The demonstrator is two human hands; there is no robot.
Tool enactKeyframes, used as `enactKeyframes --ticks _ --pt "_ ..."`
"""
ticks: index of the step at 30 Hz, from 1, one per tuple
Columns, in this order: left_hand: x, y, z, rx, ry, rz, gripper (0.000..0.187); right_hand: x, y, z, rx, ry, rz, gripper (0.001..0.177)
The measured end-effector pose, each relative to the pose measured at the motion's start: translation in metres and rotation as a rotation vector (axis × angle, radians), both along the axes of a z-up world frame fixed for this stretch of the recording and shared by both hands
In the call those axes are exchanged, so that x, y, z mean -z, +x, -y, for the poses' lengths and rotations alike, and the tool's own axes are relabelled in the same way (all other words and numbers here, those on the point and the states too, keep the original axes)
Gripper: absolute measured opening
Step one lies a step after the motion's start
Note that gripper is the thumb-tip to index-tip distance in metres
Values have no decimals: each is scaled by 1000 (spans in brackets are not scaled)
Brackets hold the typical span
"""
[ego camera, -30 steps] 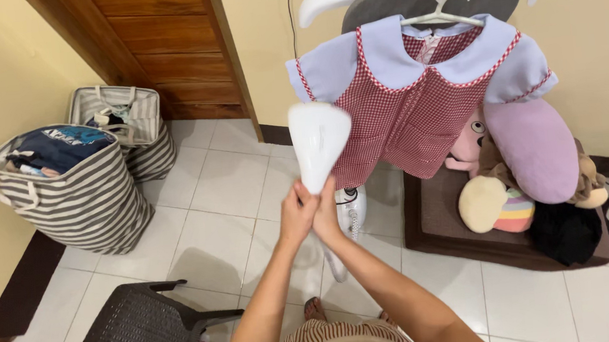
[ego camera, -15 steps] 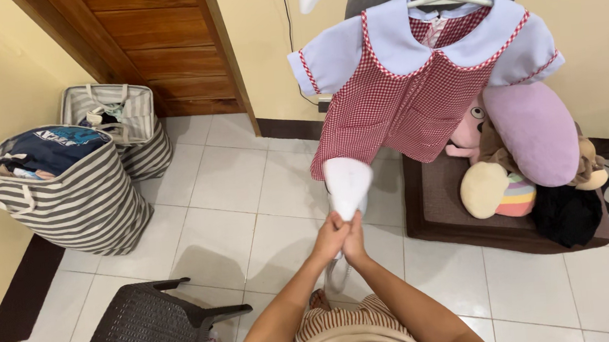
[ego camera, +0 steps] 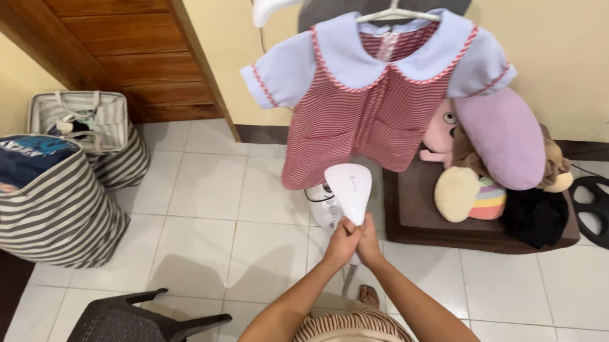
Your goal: The person uses a handheld garment steamer to remove wrinkles from a child's red-and-white checkered dress with a white collar, which is hanging on a hanger. The person systematically steams the front, sides, and sleeves of the dress while holding it steady with the other hand.
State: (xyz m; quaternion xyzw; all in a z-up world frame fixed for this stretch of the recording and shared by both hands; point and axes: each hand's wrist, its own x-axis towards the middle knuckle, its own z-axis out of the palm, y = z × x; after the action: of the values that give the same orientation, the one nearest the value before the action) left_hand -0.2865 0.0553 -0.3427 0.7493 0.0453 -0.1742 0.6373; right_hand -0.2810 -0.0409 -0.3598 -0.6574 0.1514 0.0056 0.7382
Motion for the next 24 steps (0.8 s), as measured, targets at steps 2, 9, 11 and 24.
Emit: enactKeyframes --ticks 2,9,11,24 --pt "-32 1 23 13 -5 53 61 -14 3 24 44 -12 72 40" --pt "-117 19 91 45 -45 339 53 -94 23 86 271 -306 455 36" --pt "-119 26 102 8 -77 396 53 -97 26 96 259 -305 483 36" --pt "-135 15 145 -63 -41 314 47 -92 28 152 26 -171 293 25"
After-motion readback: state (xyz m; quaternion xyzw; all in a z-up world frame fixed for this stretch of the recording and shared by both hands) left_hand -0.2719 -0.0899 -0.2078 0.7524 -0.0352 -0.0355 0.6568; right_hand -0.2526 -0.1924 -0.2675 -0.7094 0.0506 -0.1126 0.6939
